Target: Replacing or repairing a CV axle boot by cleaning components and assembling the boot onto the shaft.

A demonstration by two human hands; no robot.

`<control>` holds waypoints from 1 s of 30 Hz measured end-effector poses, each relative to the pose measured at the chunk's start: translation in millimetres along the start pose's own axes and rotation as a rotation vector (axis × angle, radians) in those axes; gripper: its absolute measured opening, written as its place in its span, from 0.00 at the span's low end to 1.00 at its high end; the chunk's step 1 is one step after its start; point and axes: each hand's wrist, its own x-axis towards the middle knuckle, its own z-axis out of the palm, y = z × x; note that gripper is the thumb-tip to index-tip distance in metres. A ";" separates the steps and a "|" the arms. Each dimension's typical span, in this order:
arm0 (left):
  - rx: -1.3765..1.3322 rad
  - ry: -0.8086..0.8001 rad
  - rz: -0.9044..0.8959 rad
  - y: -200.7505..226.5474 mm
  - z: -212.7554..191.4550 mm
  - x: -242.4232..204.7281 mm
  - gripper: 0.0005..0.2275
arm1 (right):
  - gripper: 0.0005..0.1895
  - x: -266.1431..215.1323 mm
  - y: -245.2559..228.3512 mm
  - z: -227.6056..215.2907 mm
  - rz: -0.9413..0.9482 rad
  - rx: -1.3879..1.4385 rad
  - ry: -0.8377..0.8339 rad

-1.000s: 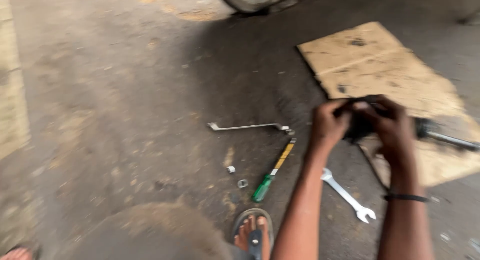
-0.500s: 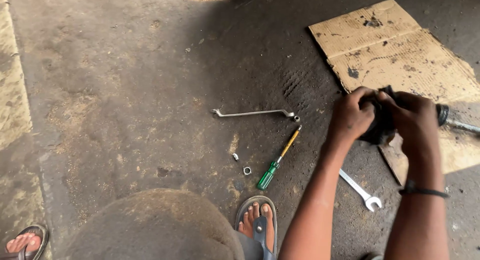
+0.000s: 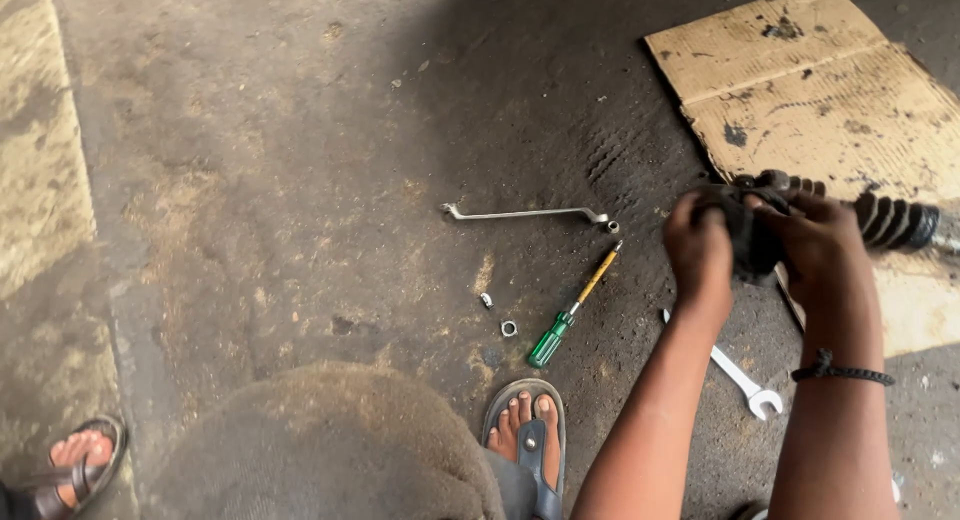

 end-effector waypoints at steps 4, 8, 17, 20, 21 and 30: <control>-0.449 0.223 -0.237 -21.9 -12.4 33.8 0.14 | 0.14 14.4 48.5 -19.8 0.175 0.574 -0.082; -0.847 0.167 -0.444 -14.9 -25.0 41.3 0.14 | 0.16 9.8 51.8 -46.1 0.291 1.268 -0.064; -0.641 -0.150 -0.144 40.1 -6.8 29.0 0.08 | 0.12 -6.5 68.7 20.1 0.450 1.406 -0.269; -0.561 -0.149 -0.221 51.8 -9.4 17.0 0.10 | 0.16 -10.4 44.9 8.0 0.188 1.205 -0.306; -0.557 -0.154 -0.221 46.0 -10.4 21.4 0.10 | 0.16 -9.8 36.5 10.1 0.183 1.210 -0.304; -0.359 0.185 -0.279 56.2 -7.5 15.9 0.09 | 0.09 0.0 31.4 -6.6 0.216 0.990 -0.136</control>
